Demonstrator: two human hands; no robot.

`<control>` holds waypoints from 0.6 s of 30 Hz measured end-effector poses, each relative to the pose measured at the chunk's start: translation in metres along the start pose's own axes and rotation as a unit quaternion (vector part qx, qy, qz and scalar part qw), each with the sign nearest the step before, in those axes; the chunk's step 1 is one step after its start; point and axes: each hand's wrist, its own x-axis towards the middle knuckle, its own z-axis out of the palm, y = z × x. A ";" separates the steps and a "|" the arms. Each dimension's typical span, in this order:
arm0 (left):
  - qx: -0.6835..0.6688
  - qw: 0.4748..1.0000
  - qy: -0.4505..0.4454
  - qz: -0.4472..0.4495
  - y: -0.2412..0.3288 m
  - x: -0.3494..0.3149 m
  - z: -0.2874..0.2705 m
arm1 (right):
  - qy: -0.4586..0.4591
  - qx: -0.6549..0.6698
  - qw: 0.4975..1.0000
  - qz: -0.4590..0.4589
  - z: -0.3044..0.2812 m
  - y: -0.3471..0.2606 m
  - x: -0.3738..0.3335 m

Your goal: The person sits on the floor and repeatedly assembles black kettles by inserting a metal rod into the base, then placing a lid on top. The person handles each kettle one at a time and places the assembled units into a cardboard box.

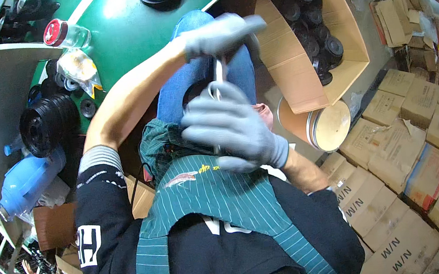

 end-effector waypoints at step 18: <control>0.309 0.721 0.569 -0.247 -0.130 -0.227 -0.007 | 0.147 0.042 0.939 0.308 0.002 0.014 -0.041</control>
